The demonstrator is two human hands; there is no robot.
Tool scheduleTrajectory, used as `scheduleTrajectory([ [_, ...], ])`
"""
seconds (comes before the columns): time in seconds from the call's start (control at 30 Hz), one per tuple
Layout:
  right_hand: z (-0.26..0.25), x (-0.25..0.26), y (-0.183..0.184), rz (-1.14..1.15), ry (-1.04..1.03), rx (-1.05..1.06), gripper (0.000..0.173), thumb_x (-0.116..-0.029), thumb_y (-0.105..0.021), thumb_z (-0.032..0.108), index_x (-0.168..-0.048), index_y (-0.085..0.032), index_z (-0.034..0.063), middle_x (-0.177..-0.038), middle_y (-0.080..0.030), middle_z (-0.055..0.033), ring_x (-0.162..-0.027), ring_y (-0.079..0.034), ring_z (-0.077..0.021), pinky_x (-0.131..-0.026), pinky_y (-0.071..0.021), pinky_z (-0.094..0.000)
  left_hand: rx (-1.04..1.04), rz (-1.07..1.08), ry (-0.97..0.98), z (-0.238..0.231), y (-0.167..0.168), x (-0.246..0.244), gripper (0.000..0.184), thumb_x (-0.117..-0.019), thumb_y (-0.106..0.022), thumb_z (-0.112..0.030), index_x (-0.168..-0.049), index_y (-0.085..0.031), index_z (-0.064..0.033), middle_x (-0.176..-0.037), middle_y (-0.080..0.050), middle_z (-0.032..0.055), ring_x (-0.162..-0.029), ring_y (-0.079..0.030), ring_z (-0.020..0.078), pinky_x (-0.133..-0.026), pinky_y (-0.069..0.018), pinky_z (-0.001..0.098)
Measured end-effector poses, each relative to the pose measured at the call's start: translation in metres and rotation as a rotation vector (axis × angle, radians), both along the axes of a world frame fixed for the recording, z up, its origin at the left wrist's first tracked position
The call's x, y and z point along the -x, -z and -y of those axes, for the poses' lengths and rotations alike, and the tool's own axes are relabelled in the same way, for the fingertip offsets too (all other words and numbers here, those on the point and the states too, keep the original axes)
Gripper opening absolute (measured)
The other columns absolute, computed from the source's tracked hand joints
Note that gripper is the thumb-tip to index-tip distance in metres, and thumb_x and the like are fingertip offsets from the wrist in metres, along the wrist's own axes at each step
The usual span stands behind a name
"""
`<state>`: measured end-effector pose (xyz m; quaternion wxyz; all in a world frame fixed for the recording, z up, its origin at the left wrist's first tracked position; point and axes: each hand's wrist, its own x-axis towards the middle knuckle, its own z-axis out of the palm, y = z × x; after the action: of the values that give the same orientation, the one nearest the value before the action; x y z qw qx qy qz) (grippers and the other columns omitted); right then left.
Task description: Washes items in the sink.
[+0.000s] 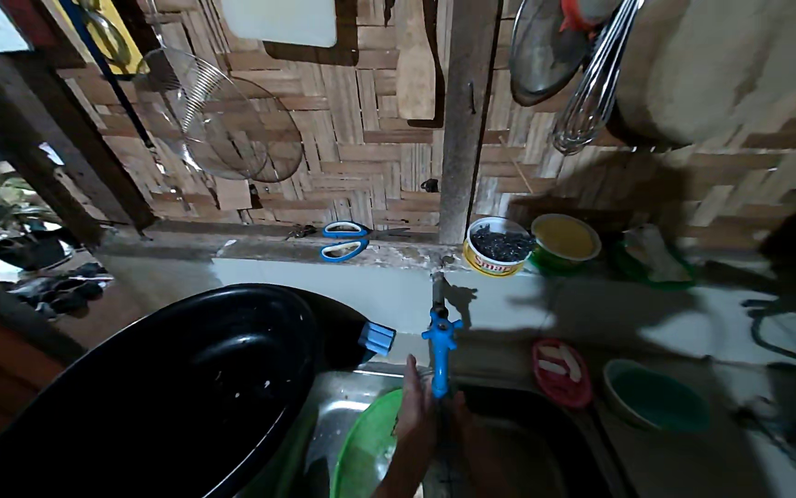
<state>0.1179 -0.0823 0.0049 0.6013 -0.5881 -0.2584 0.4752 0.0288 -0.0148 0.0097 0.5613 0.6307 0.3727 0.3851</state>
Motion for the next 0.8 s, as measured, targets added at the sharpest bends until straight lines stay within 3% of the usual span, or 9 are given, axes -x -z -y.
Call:
scheduleTrajectory([
  [0.07,-0.009,-0.003,0.004,-0.015,0.123,0.014,0.051,-0.1117,-0.032,0.037,-0.127,-0.058,-0.0042,-0.105,-0.067,-0.0129,-0.091,-0.066,-0.0142,-0.082,-0.0567,-0.0341,-0.131,-0.141,0.017,0.025,-0.001,0.002,0.066,-0.1029,-0.055,-0.017,-0.152,-0.027,0.016,-0.157,-0.032,0.0354,-0.147,-0.038,0.0383,-0.122,-0.0316,0.0431],
  [0.1,-0.011,-0.008,0.005,-0.02,0.15,0.031,0.051,-0.1114,-0.034,0.037,-0.133,-0.056,-0.0045,-0.116,-0.066,-0.0164,-0.1,-0.065,-0.0172,-0.088,-0.0557,-0.0365,-0.22,-0.225,0.045,0.04,0.003,0.007,0.069,-0.1019,-0.058,-0.02,-0.151,-0.028,0.0167,-0.157,-0.03,0.0367,-0.147,-0.036,0.0411,-0.122,-0.0313,0.0442],
  [0.17,-0.008,-0.014,-0.003,0.011,0.123,0.056,0.053,-0.1111,-0.036,0.036,-0.142,-0.051,-0.005,-0.135,-0.06,-0.0214,-0.12,-0.061,-0.0233,-0.103,-0.0495,-0.0425,-0.294,-0.269,0.089,0.055,0.006,0.014,0.075,-0.1029,-0.057,-0.027,-0.154,-0.023,0.0167,-0.16,-0.023,0.0373,-0.15,-0.031,0.0426,-0.123,-0.0287,0.0451],
  [0.27,0.003,-0.004,-0.006,0.097,0.0,0.028,0.049,-0.1113,-0.033,0.034,-0.13,-0.059,-0.0036,-0.114,-0.067,-0.0133,-0.101,-0.065,-0.0143,-0.09,-0.055,-0.0344,-0.162,-0.073,-0.002,0.024,0.011,0.009,0.072,-0.1055,-0.05,-0.024,-0.156,-0.016,0.015,-0.161,-0.022,0.0355,-0.152,-0.028,0.0383,-0.124,-0.0274,0.0444],
  [0.37,0.007,0.004,-0.002,0.12,-0.108,0.028,0.052,-0.112,-0.031,0.034,-0.135,-0.056,-0.005,-0.121,-0.066,-0.017,-0.106,-0.064,-0.0179,-0.096,-0.0529,-0.0388,0.08,0.029,-0.069,-0.013,-0.005,0.004,0.073,-0.1066,-0.041,-0.031,-0.16,-0.009,0.0071,-0.164,-0.018,0.0319,-0.153,-0.026,0.0363,-0.123,-0.0258,0.0449],
  [0.47,-0.005,0.0,0.014,0.076,0.017,-0.003,0.052,-0.111,-0.033,0.038,-0.13,-0.059,-0.004,-0.111,-0.068,-0.0147,-0.098,-0.066,-0.0169,-0.088,-0.0567,-0.0375,-0.118,-0.085,-0.015,0.013,0.003,0.006,0.068,-0.1044,-0.049,-0.02,-0.155,-0.021,0.0144,-0.159,-0.028,0.0348,-0.149,-0.033,0.0378,-0.123,-0.0292,0.0436],
  [0.57,-0.009,-0.01,0.003,-0.017,0.152,0.104,0.053,-0.1107,-0.038,0.037,-0.14,-0.052,-0.0052,-0.13,-0.062,-0.0221,-0.113,-0.063,-0.0246,-0.099,-0.0514,-0.0434,-0.272,-0.262,0.095,0.058,0.005,0.016,0.078,-0.1016,-0.06,-0.028,-0.153,-0.023,0.0169,-0.16,-0.023,0.0371,-0.151,-0.029,0.0436,-0.124,-0.027,0.0459],
  [0.73,0.009,0.001,0.007,0.049,-0.051,0.044,0.055,-0.1118,-0.03,0.038,-0.133,-0.058,-0.0044,-0.117,-0.068,-0.0162,-0.104,-0.066,-0.0182,-0.093,-0.0555,-0.0398,-0.066,-0.011,-0.022,0.008,0.016,0.006,0.059,-0.1067,-0.047,-0.017,-0.151,-0.028,0.0159,-0.157,-0.028,0.0366,-0.147,-0.035,0.0371,-0.12,-0.0329,0.0426],
  [0.8,0.007,0.003,0.016,0.05,-0.079,0.039,0.057,-0.1113,-0.03,0.04,-0.132,-0.059,-0.0044,-0.115,-0.069,-0.017,-0.103,-0.067,-0.0204,-0.092,-0.056,-0.0425,0.088,0.023,-0.053,-0.01,0.005,0.001,0.064,-0.1077,-0.041,-0.024,-0.157,-0.018,0.0107,-0.159,-0.029,0.0335,-0.147,-0.036,0.0354,-0.119,-0.0337,0.0431],
])
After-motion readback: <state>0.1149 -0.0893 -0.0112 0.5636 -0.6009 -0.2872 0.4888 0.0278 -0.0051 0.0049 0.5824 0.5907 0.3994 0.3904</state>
